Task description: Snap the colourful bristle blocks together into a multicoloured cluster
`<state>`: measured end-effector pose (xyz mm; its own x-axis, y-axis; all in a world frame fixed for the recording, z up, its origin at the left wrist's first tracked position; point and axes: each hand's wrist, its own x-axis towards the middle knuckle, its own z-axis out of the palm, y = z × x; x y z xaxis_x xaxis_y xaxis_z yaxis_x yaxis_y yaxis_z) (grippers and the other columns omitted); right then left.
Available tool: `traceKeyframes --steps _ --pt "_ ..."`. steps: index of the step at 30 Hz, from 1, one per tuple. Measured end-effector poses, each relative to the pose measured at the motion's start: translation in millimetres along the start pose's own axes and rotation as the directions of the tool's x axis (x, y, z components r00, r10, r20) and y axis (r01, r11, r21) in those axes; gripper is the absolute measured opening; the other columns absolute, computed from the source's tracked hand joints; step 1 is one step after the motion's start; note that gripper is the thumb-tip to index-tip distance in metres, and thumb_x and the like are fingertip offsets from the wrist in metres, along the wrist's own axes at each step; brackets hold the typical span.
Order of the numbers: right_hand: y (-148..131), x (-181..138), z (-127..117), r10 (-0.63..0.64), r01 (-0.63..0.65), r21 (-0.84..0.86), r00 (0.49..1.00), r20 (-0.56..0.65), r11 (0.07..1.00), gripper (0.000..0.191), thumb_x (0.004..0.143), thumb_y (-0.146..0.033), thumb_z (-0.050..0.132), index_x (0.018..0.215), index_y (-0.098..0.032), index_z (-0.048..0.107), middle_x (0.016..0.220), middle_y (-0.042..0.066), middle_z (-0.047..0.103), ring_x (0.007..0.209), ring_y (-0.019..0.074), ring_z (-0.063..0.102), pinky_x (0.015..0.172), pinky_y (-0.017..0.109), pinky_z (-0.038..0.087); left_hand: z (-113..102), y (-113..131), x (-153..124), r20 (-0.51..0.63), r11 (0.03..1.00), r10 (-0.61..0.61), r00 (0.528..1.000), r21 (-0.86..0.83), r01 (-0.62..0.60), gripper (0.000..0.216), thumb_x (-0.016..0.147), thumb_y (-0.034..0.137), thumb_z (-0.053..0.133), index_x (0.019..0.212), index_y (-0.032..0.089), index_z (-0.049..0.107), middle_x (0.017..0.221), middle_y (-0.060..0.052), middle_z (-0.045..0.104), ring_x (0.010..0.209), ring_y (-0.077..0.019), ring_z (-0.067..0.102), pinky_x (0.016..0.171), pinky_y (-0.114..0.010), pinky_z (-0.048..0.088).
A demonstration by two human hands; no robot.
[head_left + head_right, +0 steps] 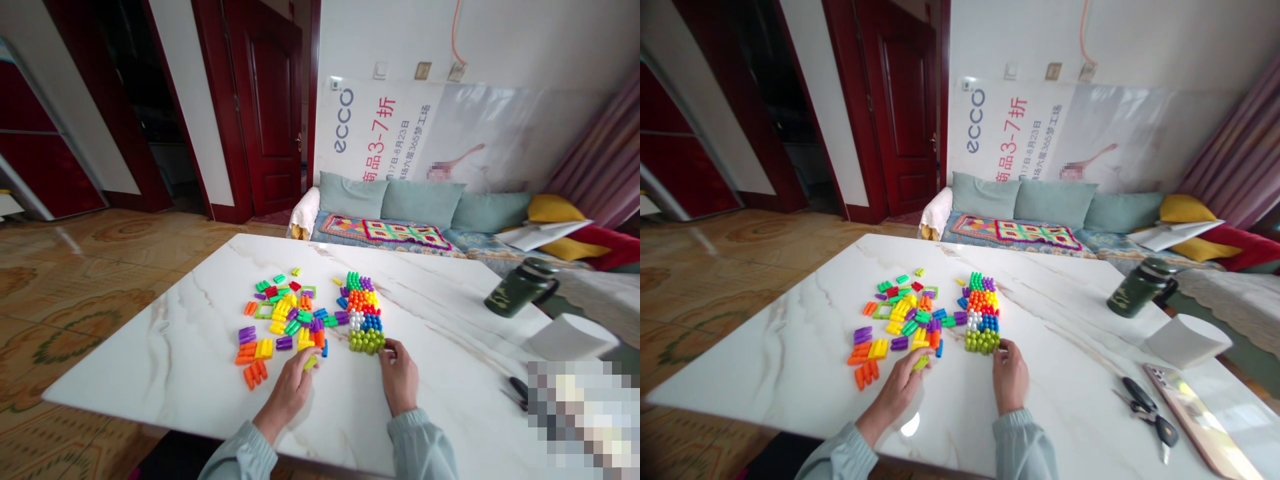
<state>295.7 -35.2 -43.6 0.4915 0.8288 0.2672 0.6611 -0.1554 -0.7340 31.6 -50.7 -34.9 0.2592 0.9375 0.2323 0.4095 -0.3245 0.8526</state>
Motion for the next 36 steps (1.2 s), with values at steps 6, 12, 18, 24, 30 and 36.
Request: traceKeyframes --steps 6,12,18,24,30,36 --pt "-9.2 -17.0 1.9 -0.134 0.160 0.127 0.973 -0.189 0.979 0.029 0.081 -0.038 0.050 0.097 -0.017 0.062 0.094 0.010 0.066 0.068 0.0176 0.061 0.065 0.031 0.049 3.1 -3.6 -1.8 0.003 0.997 -0.011 1.000 -0.079 0.011 0.040 0.096 0.024 0.037 0.133 0.018 0.051 0.107 -0.011 0.069 0.087 -0.0184 0.064 0.090 -0.036 0.051" --pt "-66.5 -62.9 22.8 -0.358 0.285 0.405 0.927 0.115 0.868 0.026 0.089 -0.027 0.052 0.111 -0.021 0.063 0.105 0.007 0.067 0.068 0.0135 0.062 0.060 0.025 0.052 4.9 -5.4 -3.8 0.011 0.995 -0.031 0.999 -0.096 0.032 0.049 0.098 0.030 0.041 0.146 0.022 0.038 0.093 -0.007 0.071 0.086 -0.0198 0.065 0.087 -0.037 0.051" --pt "-95.7 -75.7 27.8 -0.567 0.491 0.328 0.799 0.200 0.807 0.032 0.086 -0.012 0.053 0.108 -0.027 0.069 0.105 0.005 0.069 0.096 0.0216 0.063 0.085 0.034 0.052 7.2 -6.5 -2.2 -0.002 0.993 -0.036 0.999 -0.112 0.035 0.053 0.092 0.020 0.049 0.144 0.020 0.041 0.103 -0.010 0.070 0.090 -0.0198 0.066 0.082 -0.034 0.053" --pt "-74.9 -77.6 29.6 -0.425 0.371 0.280 0.889 0.169 0.886 0.007 0.086 -0.020 0.060 0.090 -0.021 0.066 0.085 0.004 0.068 0.076 0.0191 0.063 0.070 0.029 0.051 6.4 -1.6 0.6 0.012 0.978 0.007 1.000 -0.208 -0.004 0.040 0.093 0.021 0.047 0.133 0.019 0.049 0.092 -0.005 0.070 0.083 -0.0159 0.066 0.080 -0.029 0.053" --pt "-63.8 -83.0 35.7 -0.379 0.304 0.293 0.892 0.245 0.907 0.019 0.082 -0.018 0.058 0.098 -0.021 0.069 0.085 0.004 0.070 0.072 0.0174 0.064 0.069 0.026 0.051 5.2 -0.7 3.2 -0.028 0.989 0.065 0.998 -0.129 -0.068 0.026 0.089 0.019 0.054 0.113 0.019 0.064 0.095 -0.007 0.070 0.089 -0.0186 0.066 0.084 -0.032 0.054" --pt "-66.8 -81.2 33.0 -0.381 0.285 0.336 0.885 0.268 0.898 0.013 0.084 -0.023 0.058 0.088 -0.020 0.070 0.079 0.003 0.066 0.064 0.0150 0.060 0.061 0.023 0.048 5.4 -0.3 5.3 -0.027 0.991 0.104 0.994 -0.088 -0.106 0.018 0.088 0.018 0.055 0.100 0.020 0.069 0.101 -0.008 0.071 0.096 -0.0208 0.066 0.087 -0.034 0.054"
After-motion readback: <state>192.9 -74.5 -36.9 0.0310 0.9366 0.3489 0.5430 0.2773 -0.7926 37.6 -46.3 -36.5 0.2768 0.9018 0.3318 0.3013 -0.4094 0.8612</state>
